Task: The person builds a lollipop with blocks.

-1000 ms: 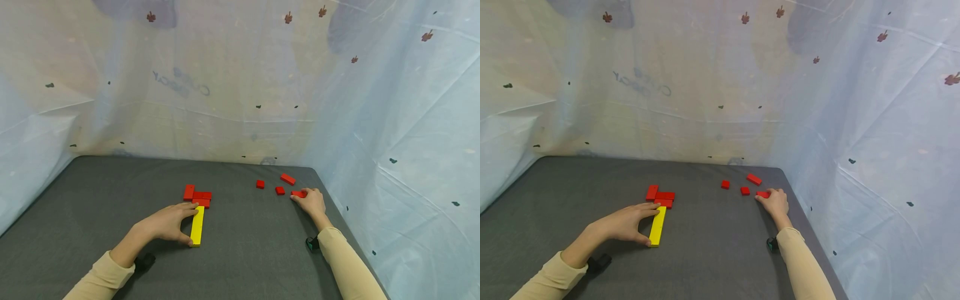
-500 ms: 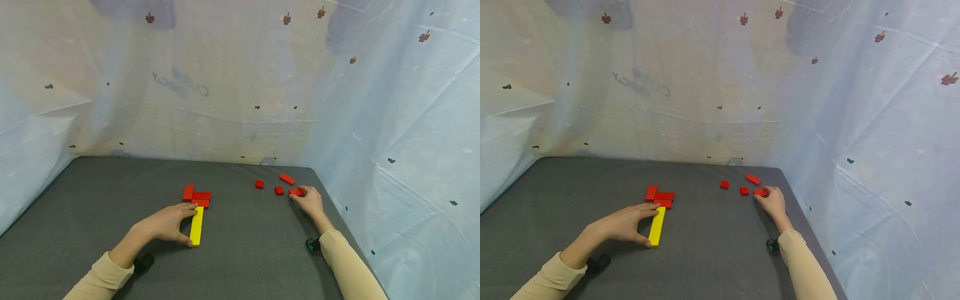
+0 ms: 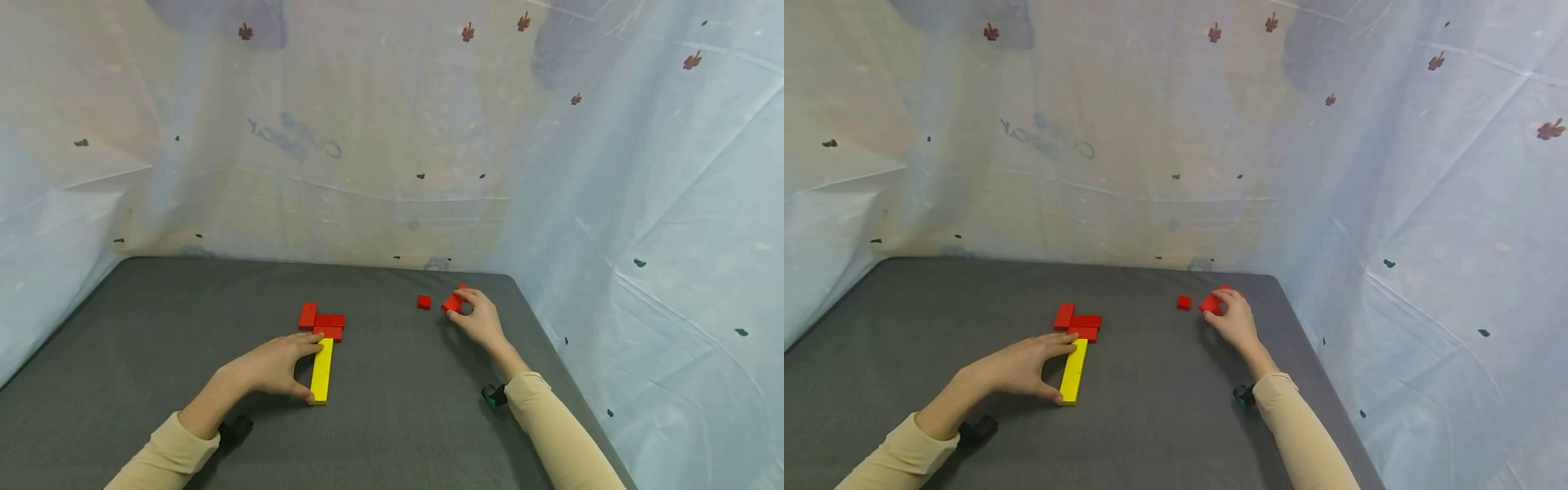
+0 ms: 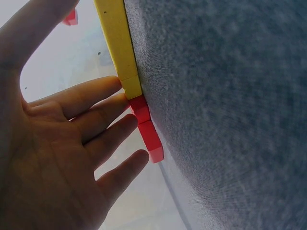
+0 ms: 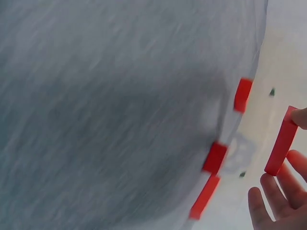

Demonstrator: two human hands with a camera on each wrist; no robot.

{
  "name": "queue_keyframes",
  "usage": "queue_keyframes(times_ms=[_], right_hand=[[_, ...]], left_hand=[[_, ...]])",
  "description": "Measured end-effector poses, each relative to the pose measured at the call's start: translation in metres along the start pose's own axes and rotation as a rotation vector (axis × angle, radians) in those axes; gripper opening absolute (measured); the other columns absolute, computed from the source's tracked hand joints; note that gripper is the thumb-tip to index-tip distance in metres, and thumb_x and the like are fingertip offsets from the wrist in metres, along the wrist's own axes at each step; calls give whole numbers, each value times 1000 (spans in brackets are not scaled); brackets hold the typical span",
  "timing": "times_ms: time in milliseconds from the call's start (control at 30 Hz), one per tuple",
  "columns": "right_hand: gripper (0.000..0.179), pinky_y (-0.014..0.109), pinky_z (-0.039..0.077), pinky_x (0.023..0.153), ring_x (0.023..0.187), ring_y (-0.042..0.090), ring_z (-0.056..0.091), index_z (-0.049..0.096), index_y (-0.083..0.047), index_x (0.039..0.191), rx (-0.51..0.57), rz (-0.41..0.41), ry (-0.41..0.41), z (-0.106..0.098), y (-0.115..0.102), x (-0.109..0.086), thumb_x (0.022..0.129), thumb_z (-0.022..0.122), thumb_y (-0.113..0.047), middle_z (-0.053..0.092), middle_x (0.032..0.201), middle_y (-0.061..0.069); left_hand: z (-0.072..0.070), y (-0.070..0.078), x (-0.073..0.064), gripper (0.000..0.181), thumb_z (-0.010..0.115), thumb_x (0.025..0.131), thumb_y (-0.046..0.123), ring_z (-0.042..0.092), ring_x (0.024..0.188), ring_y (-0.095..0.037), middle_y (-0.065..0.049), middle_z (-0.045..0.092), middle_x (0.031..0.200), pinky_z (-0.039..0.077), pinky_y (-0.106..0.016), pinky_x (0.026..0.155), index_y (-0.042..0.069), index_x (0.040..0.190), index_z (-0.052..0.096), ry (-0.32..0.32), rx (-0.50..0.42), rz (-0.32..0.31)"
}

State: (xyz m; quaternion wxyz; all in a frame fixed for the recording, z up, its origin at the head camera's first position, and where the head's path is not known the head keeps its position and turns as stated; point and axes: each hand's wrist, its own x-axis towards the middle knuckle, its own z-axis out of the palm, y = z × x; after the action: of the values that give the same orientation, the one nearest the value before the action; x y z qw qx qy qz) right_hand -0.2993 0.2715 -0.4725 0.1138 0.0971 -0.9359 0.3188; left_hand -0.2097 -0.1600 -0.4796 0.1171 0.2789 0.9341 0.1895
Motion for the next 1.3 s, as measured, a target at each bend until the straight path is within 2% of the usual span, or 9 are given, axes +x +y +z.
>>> queue_keyframes(times_ms=[167,367,700,1067,1300], right_hand=[[53,54,53,97,127,39,58,64,-1,140,8,-93,-29,13,-20,4,91,78,-16,57,146,15],[53,56,50,102,130,35,56,64,-1,140,-5,-175,-76,29,-40,7,91,78,-16,58,146,13],[52,48,53,102,126,31,60,65,-5,140,-3,-250,-157,56,-65,11,90,78,-11,58,146,8],[52,50,50,107,133,31,56,62,-6,144,-23,-311,-278,78,-88,16,93,75,-15,56,149,9],[54,50,48,110,136,32,55,58,-5,147,-84,-366,-362,93,-95,21,97,72,-18,53,152,11]], left_hand=[[0,0,0,99,90,73,59,38,150,-40,-13,40,164,33,-65,117,5,150,56,3,4,-6],[0,1,1,99,89,74,58,37,150,-40,-13,39,165,32,-66,118,6,151,55,2,7,-13],[-2,4,0,98,90,74,56,37,150,-40,-13,39,165,31,-66,118,5,150,55,-2,1,-15],[-1,3,-1,99,90,73,57,37,150,-40,-13,39,164,32,-65,118,5,150,56,2,2,-14],[-2,3,0,99,90,73,58,37,150,-39,-13,40,164,32,-65,118,5,150,56,1,9,-18]])
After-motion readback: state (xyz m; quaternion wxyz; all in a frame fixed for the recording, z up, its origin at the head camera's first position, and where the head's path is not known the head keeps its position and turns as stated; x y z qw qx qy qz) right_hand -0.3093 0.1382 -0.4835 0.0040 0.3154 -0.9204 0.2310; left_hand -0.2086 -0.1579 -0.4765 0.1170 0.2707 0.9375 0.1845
